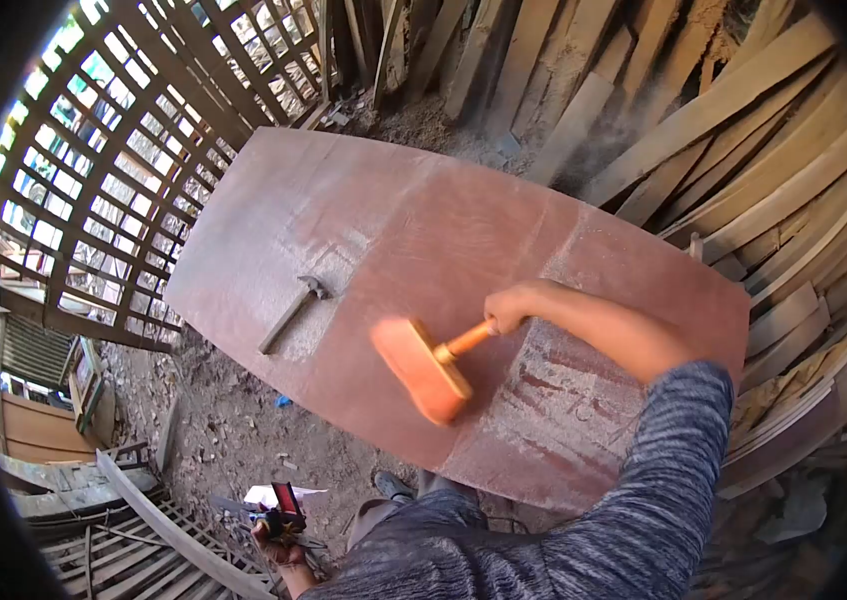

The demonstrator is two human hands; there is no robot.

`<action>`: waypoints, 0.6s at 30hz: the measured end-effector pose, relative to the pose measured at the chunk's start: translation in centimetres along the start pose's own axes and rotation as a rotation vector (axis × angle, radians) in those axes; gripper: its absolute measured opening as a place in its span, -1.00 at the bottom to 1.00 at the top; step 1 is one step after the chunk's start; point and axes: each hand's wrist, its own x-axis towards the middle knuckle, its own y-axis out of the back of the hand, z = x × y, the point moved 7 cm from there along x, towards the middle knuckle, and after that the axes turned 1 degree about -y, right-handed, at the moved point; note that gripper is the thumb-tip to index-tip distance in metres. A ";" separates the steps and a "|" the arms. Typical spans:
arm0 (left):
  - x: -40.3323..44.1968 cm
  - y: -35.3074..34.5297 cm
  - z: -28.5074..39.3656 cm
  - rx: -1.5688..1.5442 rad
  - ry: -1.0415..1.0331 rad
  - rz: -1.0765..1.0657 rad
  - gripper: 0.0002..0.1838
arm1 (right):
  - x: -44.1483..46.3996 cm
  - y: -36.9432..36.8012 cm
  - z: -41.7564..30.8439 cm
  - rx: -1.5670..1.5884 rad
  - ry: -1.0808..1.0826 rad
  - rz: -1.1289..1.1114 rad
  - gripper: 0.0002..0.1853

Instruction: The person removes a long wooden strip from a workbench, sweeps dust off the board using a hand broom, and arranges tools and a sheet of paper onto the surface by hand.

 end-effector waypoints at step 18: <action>0.0 -5.9 -2.2 -0.012 0.187 -0.191 -0.38 | -3.9 -6.3 -2.4 0.063 0.052 0.300 -0.79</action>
